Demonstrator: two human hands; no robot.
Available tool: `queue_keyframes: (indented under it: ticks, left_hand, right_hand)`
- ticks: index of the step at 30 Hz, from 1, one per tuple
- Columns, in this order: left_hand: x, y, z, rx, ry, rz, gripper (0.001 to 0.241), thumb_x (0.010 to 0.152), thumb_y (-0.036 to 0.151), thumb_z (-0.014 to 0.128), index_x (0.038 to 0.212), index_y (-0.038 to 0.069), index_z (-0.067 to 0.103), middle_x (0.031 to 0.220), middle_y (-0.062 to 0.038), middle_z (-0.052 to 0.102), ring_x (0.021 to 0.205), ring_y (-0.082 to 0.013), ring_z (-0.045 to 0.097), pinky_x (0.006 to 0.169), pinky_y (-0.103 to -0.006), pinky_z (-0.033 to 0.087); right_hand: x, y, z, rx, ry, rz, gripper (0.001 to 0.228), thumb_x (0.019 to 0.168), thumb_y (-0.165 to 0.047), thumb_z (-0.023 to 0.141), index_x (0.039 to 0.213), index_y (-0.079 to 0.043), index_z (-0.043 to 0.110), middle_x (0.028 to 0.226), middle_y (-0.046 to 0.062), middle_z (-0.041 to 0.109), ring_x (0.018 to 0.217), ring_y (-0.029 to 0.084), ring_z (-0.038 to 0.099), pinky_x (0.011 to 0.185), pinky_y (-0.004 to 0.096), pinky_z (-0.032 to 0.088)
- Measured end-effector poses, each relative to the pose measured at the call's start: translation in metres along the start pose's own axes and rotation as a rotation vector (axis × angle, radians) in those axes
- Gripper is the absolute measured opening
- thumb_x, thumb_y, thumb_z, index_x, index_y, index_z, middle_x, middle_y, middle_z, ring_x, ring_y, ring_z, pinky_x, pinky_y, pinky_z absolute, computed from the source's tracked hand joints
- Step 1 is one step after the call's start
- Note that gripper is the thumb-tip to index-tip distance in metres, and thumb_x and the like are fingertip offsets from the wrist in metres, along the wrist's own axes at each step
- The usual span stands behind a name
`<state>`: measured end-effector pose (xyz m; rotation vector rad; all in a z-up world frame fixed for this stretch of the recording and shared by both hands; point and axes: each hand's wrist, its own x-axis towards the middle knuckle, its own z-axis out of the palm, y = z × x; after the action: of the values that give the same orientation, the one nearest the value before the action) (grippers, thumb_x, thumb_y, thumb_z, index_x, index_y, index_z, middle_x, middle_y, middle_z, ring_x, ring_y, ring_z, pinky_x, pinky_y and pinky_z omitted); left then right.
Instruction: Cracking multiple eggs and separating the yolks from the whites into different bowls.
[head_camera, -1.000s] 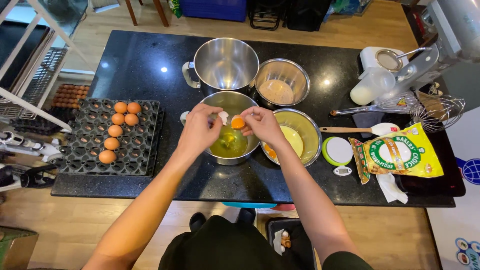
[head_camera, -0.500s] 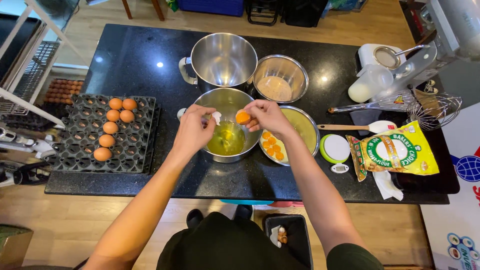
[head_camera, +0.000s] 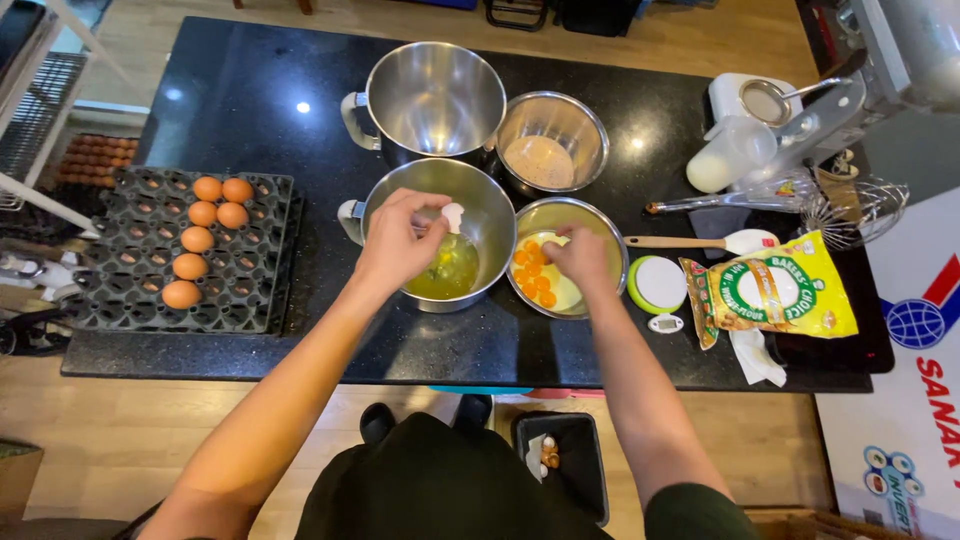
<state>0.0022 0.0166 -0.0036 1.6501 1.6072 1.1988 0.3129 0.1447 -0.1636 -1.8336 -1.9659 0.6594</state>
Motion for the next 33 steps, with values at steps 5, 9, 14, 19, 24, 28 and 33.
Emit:
queue_keyframes:
  ticks: [5, 9, 14, 19, 24, 28, 33]
  left_hand:
    - [0.014, 0.013, 0.037, -0.062, -0.043, 0.069, 0.028, 0.089, 0.009, 0.072, 0.116, 0.005, 0.074, 0.114, -0.014, 0.067, 0.088, -0.0216, 0.076, 0.077, -0.0317, 0.062]
    - [0.029, 0.017, 0.085, -0.175, -0.076, 0.202, 0.025, 0.090, 0.004, 0.069, 0.114, 0.004, 0.072, 0.111, -0.015, 0.066, 0.086, -0.0216, 0.076, 0.076, -0.0305, 0.063]
    - [0.026, 0.035, 0.138, -0.075, -0.134, 0.322, 0.022, 0.089, 0.005, 0.069, 0.111, 0.004, 0.071, 0.106, -0.014, 0.065, 0.090, -0.0308, 0.071, 0.078, -0.0379, 0.058]
    - [0.010, 0.059, 0.154, 0.087, -0.168, 0.450, 0.025, 0.089, 0.013, 0.069, 0.114, 0.008, 0.070, 0.111, -0.011, 0.067, 0.108, -0.0356, 0.064, 0.096, -0.0470, 0.048]
    - [-0.009, 0.066, 0.159, 0.118, -0.375, 0.613, 0.065, 0.082, 0.047, 0.079, 0.135, 0.015, 0.060, 0.129, -0.009, 0.067, 0.127, -0.0313, 0.056, 0.107, -0.0573, 0.031]
    - [-0.025, 0.085, 0.095, 0.164, -0.442, 0.547, 0.066, 0.082, 0.048, 0.077, 0.137, 0.017, 0.061, 0.128, -0.008, 0.066, 0.125, -0.0270, 0.057, 0.102, -0.0557, 0.029]
    - [0.008, 0.016, -0.011, 0.234, 0.036, 0.245, 0.030, 0.094, 0.032, 0.075, 0.118, 0.014, 0.073, 0.115, -0.009, 0.073, 0.112, -0.0280, 0.069, 0.103, -0.0467, 0.047]
  right_hand:
    - [-0.017, -0.004, -0.014, 0.054, 0.199, 0.051, 0.037, 0.079, -0.029, 0.082, 0.105, -0.004, 0.074, 0.086, 0.019, 0.077, 0.083, 0.030, 0.075, 0.080, 0.042, 0.059]
    - [-0.038, -0.009, -0.029, 0.851, 0.153, 0.249, 0.026, 0.093, -0.019, 0.067, 0.109, 0.002, 0.064, 0.093, 0.016, 0.075, 0.075, 0.024, 0.074, 0.065, 0.036, 0.061]
    - [-0.063, -0.013, -0.026, 1.278, 0.112, 0.226, 0.020, 0.101, -0.015, 0.056, 0.111, 0.001, 0.064, 0.100, 0.013, 0.072, 0.080, 0.020, 0.073, 0.068, 0.031, 0.062]
    - [-0.095, -0.005, -0.035, 1.504, 0.131, 0.296, 0.023, 0.102, -0.019, 0.054, 0.115, -0.002, 0.062, 0.104, 0.011, 0.073, 0.090, 0.020, 0.073, 0.076, 0.034, 0.061]
    - [-0.152, -0.005, -0.066, 1.669, 0.096, 0.281, 0.028, 0.105, -0.025, 0.058, 0.125, -0.006, 0.064, 0.116, 0.008, 0.068, 0.098, 0.014, 0.065, 0.080, 0.027, 0.053]
    - [-0.227, 0.039, -0.071, 1.657, 0.106, 0.382, 0.029, 0.107, -0.032, 0.063, 0.124, -0.009, 0.064, 0.123, 0.010, 0.069, 0.105, 0.014, 0.064, 0.086, 0.024, 0.051]
    - [-0.333, 0.129, -0.048, 1.371, 0.272, 0.678, 0.036, 0.101, -0.028, 0.045, 0.124, -0.005, 0.059, 0.122, 0.009, 0.065, 0.114, 0.032, 0.069, 0.090, 0.045, 0.059]
